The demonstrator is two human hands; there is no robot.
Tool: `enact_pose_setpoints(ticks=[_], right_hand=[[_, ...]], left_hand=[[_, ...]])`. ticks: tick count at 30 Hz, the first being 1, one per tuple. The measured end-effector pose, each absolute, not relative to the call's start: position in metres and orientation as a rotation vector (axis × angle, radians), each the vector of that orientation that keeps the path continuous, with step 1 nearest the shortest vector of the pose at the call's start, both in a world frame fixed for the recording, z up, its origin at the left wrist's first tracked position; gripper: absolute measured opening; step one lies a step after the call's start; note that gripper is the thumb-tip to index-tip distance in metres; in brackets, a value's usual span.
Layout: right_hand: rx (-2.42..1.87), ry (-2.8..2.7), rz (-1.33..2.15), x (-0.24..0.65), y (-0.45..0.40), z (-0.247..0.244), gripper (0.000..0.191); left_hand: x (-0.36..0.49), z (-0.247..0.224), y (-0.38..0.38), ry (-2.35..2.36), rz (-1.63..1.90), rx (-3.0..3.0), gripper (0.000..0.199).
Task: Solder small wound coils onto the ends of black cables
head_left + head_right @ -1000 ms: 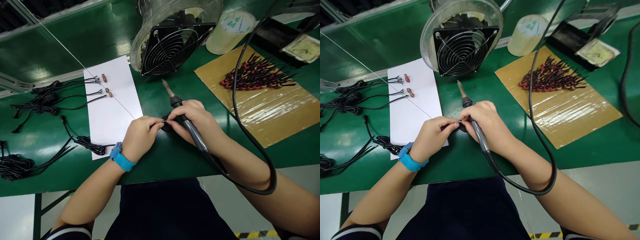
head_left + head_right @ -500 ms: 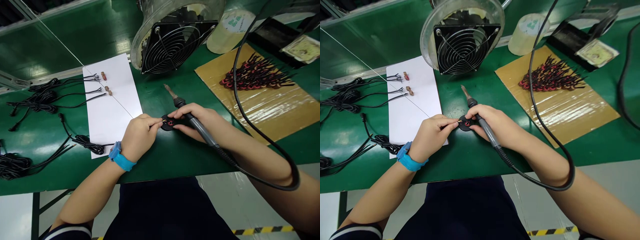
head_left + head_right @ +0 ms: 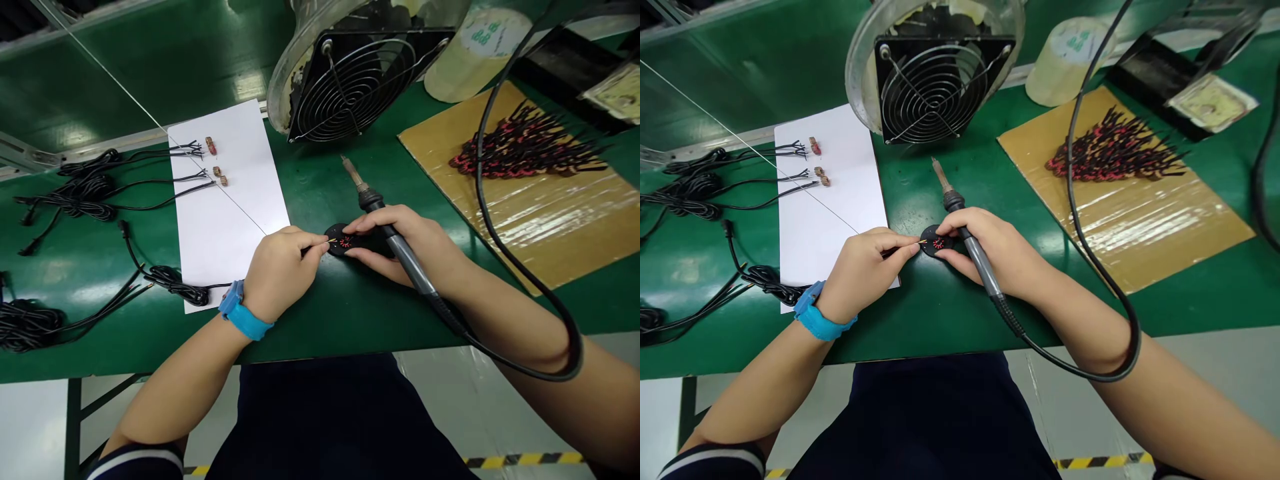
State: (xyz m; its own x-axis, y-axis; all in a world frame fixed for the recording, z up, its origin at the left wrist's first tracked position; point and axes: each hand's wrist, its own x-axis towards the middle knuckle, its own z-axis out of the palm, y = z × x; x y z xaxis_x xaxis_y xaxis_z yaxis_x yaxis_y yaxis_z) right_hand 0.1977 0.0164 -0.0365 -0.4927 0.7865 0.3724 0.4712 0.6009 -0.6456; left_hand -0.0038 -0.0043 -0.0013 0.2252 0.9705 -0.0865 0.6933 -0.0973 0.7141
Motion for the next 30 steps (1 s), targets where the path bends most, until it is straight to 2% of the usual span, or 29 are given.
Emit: enact_pose_setpoints(ticks=[5,12,21,30], right_hand=[[-0.942,-2.083,0.596,0.192,0.014,-0.027,0.018],[-1.009,-2.248,0.409,0.177,0.015,-0.015,0.014],[-1.127,-2.072,0.593,0.176,0.013,-0.018,0.023],[-1.041,-2.137,0.546,0.177,0.017,-0.019,0.012]], left_hand=[[-0.004,0.000,-0.004,1.515,0.557,1.787,0.017],[-0.005,-0.003,-0.002,1.488,0.606,1.783,0.017],[-0.003,-0.006,-0.003,1.431,0.671,1.884,0.019],[-0.003,-0.004,0.000,1.423,0.625,1.898,0.018]])
